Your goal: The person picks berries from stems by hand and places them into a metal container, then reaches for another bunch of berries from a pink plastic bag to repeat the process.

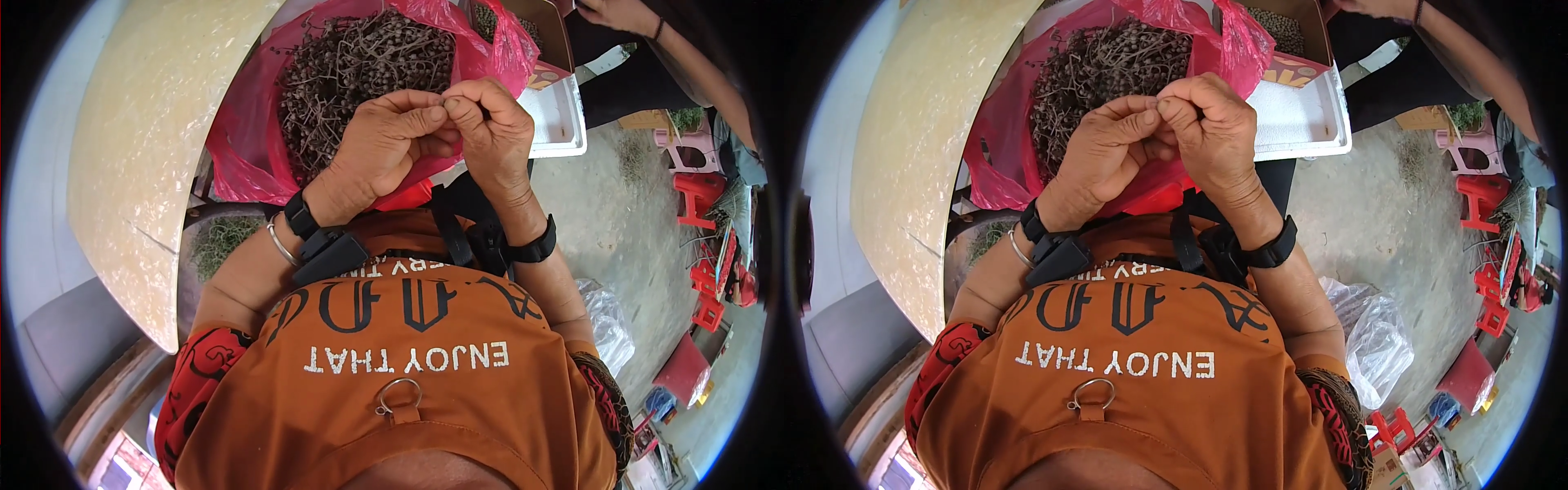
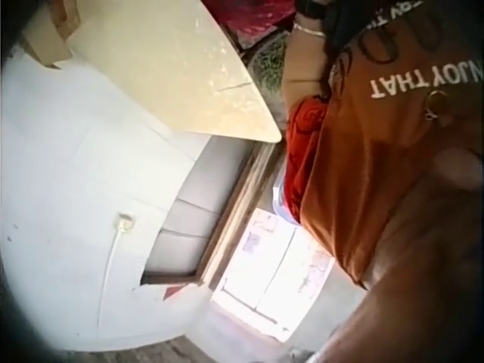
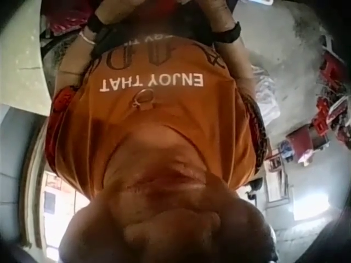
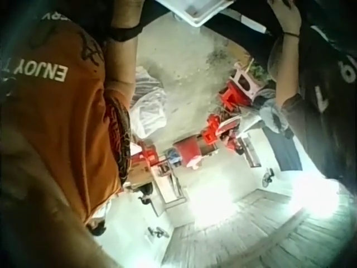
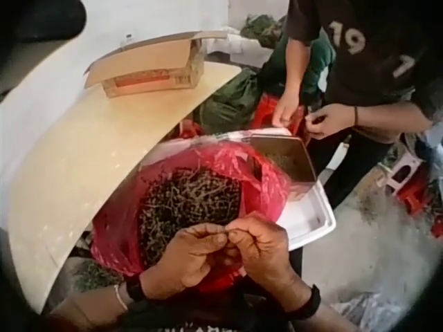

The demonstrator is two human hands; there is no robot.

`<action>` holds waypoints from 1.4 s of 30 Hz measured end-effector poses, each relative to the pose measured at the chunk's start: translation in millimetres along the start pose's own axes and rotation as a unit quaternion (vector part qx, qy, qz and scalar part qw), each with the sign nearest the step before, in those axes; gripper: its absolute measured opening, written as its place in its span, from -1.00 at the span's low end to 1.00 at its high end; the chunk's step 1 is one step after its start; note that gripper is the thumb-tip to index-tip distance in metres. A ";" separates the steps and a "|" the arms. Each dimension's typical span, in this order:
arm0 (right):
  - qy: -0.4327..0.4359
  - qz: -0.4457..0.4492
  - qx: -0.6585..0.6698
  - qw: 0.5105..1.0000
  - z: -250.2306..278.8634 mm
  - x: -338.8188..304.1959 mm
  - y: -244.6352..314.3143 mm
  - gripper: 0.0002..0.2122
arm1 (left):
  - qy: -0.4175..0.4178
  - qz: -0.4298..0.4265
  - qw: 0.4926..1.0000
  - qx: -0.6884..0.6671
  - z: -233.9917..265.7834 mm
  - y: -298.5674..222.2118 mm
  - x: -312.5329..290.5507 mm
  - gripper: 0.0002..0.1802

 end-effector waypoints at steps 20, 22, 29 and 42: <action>0.125 -0.095 -0.039 0.987 -2.0 3.0 -1.4 -0.92 | 0.044 0.060 0.997 0.009 12.8 0.4 -3.7 -0.86; 0.105 -0.056 -0.061 0.991 -4.5 1.8 0.2 -0.93 | 0.046 0.040 0.998 0.029 11.7 -0.2 -5.3 -0.84; 0.127 -0.097 -0.071 0.985 -2.2 -6.7 -4.1 -0.94 | 0.091 0.024 0.993 0.064 17.6 7.6 -2.5 -0.78; 0.111 0.186 -0.272 0.938 -7.8 -0.2 33.1 -0.93 | 0.101 0.020 0.987 0.123 6.5 -6.0 -10.4 -0.82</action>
Point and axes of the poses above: each hand's wrist, its own x-axis towards the middle knuckle, its own z-axis out of the back of the hand, y = z × x, the point moved 5 cm from there along x, towards the middle knuckle, and after that the axes turned 4 degrees about -z, right-handed, at the moved point
